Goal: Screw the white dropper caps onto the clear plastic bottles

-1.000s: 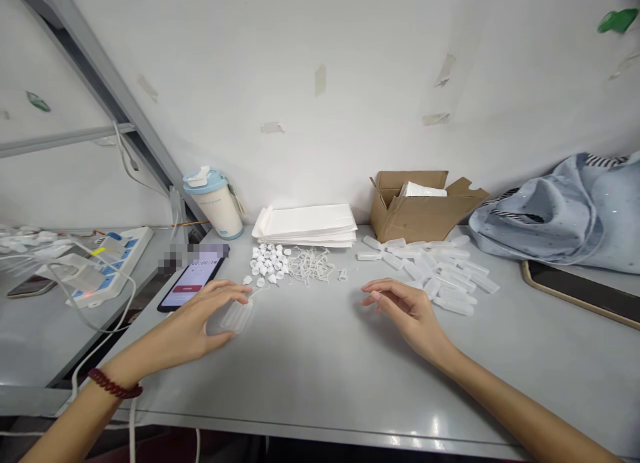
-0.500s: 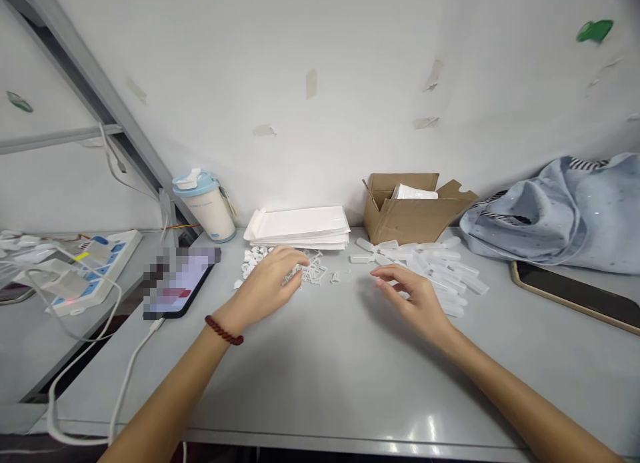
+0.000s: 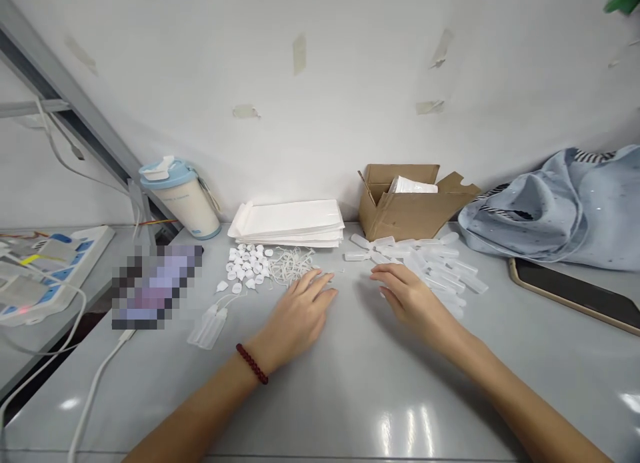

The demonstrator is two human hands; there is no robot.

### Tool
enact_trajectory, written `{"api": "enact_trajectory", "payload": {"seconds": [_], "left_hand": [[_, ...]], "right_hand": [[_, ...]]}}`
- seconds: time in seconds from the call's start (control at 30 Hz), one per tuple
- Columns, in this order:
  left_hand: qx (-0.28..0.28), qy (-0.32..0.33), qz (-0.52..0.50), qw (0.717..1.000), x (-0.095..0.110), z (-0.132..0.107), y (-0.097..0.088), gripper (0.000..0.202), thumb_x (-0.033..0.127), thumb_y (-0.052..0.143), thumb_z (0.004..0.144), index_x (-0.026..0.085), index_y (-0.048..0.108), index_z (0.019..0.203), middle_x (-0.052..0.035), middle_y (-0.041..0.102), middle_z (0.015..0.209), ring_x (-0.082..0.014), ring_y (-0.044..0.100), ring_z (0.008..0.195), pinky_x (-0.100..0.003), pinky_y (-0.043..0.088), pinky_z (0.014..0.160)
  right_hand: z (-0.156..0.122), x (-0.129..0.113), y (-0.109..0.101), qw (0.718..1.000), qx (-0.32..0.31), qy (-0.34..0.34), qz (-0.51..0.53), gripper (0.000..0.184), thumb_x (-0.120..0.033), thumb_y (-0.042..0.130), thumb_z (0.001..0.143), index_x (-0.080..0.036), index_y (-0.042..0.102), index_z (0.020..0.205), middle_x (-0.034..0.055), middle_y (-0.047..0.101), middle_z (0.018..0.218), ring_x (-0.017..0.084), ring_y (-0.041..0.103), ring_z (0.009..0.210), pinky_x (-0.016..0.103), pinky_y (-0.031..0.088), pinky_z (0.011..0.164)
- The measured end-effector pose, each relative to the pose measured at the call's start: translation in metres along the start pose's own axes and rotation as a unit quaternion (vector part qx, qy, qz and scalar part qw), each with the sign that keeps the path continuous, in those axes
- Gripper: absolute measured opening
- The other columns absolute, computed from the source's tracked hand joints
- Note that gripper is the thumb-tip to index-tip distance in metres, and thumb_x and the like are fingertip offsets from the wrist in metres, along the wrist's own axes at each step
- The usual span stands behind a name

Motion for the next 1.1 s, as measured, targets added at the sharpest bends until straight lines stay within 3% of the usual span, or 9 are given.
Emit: {"api": "enact_trajectory", "payload": {"seconds": [0.23, 0.43, 0.63, 0.8, 0.87, 1.03, 1.1], "left_hand": [[0.03, -0.019, -0.031, 0.999, -0.005, 0.0, -0.002, 0.03, 0.01, 0.043, 0.089, 0.009, 0.057, 0.116, -0.0129, 0.06, 0.121, -0.0293, 0.048, 0.117, -0.049, 0.046, 0.098], [0.096, -0.052, -0.061, 0.992, -0.011, -0.003, -0.02, 0.036, 0.008, 0.042, 0.088, 0.009, 0.051, 0.123, -0.013, 0.058, 0.122, -0.026, 0.048, 0.116, -0.047, 0.044, 0.101], [0.165, -0.096, -0.095, 0.977, -0.024, -0.008, -0.034, 0.035, 0.009, 0.042, 0.088, 0.011, 0.053, 0.122, -0.013, 0.059, 0.119, -0.0235, 0.051, 0.114, -0.043, 0.047, 0.099], [0.237, -0.16, -0.106, 0.953, -0.035, -0.016, -0.047, 0.043, 0.015, 0.043, 0.09, 0.018, 0.045, 0.134, -0.0107, 0.051, 0.133, -0.0227, 0.048, 0.124, -0.041, 0.044, 0.104], [0.232, -0.172, -0.109, 0.951, -0.038, -0.016, -0.047, 0.045, 0.017, 0.044, 0.09, 0.017, 0.043, 0.136, -0.0114, 0.049, 0.135, -0.024, 0.046, 0.126, -0.043, 0.045, 0.103], [0.162, -0.155, -0.134, 0.965, -0.038, -0.011, -0.035, 0.036, 0.018, 0.046, 0.088, 0.016, 0.056, 0.122, -0.0108, 0.061, 0.12, -0.0252, 0.055, 0.115, -0.047, 0.048, 0.098], [0.167, -0.167, -0.154, 0.959, -0.04, -0.013, -0.037, 0.037, 0.019, 0.046, 0.088, 0.017, 0.055, 0.124, -0.0111, 0.058, 0.125, -0.0247, 0.054, 0.117, -0.046, 0.049, 0.098]], "right_hand": [[-0.004, 0.008, 0.015, 0.996, -0.078, 0.024, -0.045, 0.03, 0.0, 0.04, 0.085, -0.011, 0.064, 0.099, 0.0147, 0.067, 0.099, 0.029, 0.062, 0.089, 0.045, 0.054, 0.073], [-0.003, 0.003, 0.012, 0.996, -0.073, 0.027, -0.033, 0.029, -0.001, 0.041, 0.086, -0.012, 0.064, 0.099, 0.014, 0.066, 0.102, 0.028, 0.058, 0.093, 0.042, 0.054, 0.074], [-0.003, 0.012, 0.013, 0.993, -0.097, 0.054, -0.033, 0.026, -0.001, 0.049, 0.082, -0.013, 0.065, 0.098, 0.0115, 0.068, 0.097, 0.027, 0.058, 0.089, 0.041, 0.053, 0.075], [-0.004, 0.018, 0.016, 0.99, -0.103, 0.075, -0.06, 0.029, 0.001, 0.049, 0.079, -0.015, 0.066, 0.096, 0.0111, 0.068, 0.096, 0.028, 0.058, 0.088, 0.041, 0.052, 0.071], [-0.005, 0.019, 0.014, 0.989, -0.094, 0.077, -0.082, 0.029, 0.001, 0.048, 0.078, -0.015, 0.067, 0.093, 0.012, 0.068, 0.095, 0.029, 0.058, 0.086, 0.041, 0.051, 0.068], [-0.007, 0.023, 0.011, 0.988, -0.085, 0.075, -0.106, 0.033, 0.004, 0.044, 0.075, -0.018, 0.066, 0.085, 0.0119, 0.068, 0.087, 0.029, 0.058, 0.081, 0.039, 0.05, 0.06], [-0.007, 0.023, 0.011, 0.989, -0.083, 0.074, -0.095, 0.034, 0.005, 0.043, 0.075, -0.017, 0.066, 0.085, 0.0123, 0.068, 0.087, 0.029, 0.058, 0.081, 0.039, 0.05, 0.06]]}}
Point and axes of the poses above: each hand's wrist, its own z-axis towards the middle knuckle, its own y-axis out of the palm, x = y × z, the point moved 9 cm from there along z, towards the middle knuckle
